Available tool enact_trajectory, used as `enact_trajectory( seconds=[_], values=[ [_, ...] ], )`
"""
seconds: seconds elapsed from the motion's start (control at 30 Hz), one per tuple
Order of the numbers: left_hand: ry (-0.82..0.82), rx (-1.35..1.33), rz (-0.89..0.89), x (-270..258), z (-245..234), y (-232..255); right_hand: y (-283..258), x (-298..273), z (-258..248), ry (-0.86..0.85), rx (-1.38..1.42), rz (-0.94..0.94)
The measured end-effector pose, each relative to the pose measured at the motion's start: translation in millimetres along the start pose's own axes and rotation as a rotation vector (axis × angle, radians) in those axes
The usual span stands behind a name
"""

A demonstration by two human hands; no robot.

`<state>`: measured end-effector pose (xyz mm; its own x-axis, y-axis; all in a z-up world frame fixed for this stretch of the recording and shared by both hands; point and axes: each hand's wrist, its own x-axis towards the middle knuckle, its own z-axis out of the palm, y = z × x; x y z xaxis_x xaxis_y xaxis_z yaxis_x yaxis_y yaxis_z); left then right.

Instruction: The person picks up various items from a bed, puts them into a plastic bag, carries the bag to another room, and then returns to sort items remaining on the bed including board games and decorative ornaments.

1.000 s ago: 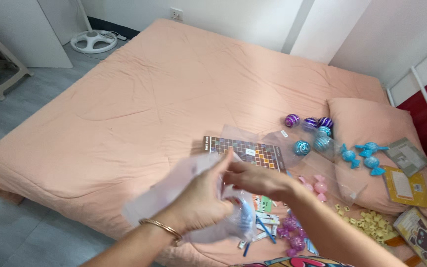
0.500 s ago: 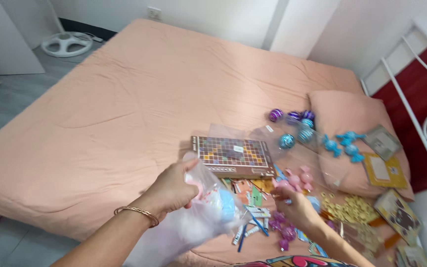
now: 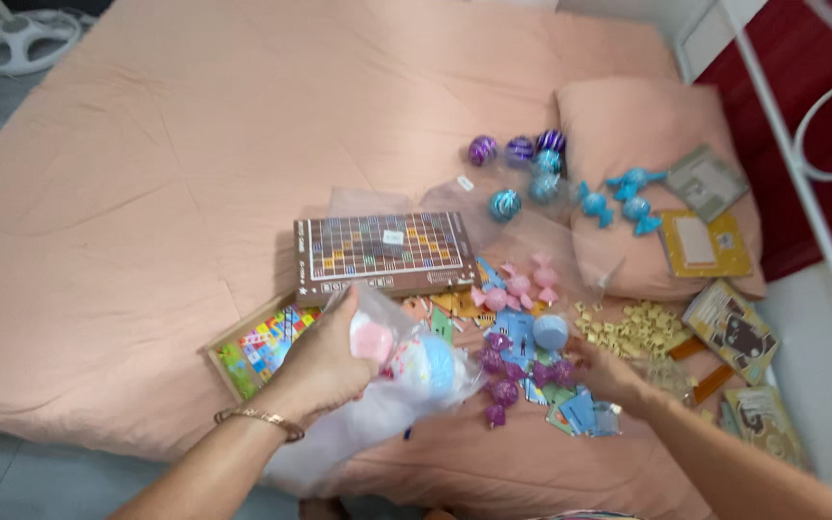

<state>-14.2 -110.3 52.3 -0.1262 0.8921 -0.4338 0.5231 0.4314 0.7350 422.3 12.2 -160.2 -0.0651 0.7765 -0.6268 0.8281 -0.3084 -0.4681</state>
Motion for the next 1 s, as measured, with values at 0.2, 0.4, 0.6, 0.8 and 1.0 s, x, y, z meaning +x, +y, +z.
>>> enact_trajectory(
  seconds=[0.2,0.4,0.6,0.8,1.0],
  values=[
    [0.157,0.218,0.229,56.5,45.6,8.8,23.3,64.9,-12.6,0.005,0.313,-0.001],
    [0.179,0.229,0.353,103.2,74.6,24.3,37.3,139.9,-6.1,-0.058,0.240,0.095],
    [0.162,0.194,0.429,132.2,82.6,29.2,75.6,210.9,15.5,-0.153,0.186,0.100],
    [0.160,0.204,0.456,132.9,80.9,37.5,67.8,178.8,30.2,0.059,0.282,0.016],
    [0.149,0.245,0.411,125.5,74.0,52.7,-1.6,58.1,-15.1,0.000,0.987,-0.086]
  ],
)
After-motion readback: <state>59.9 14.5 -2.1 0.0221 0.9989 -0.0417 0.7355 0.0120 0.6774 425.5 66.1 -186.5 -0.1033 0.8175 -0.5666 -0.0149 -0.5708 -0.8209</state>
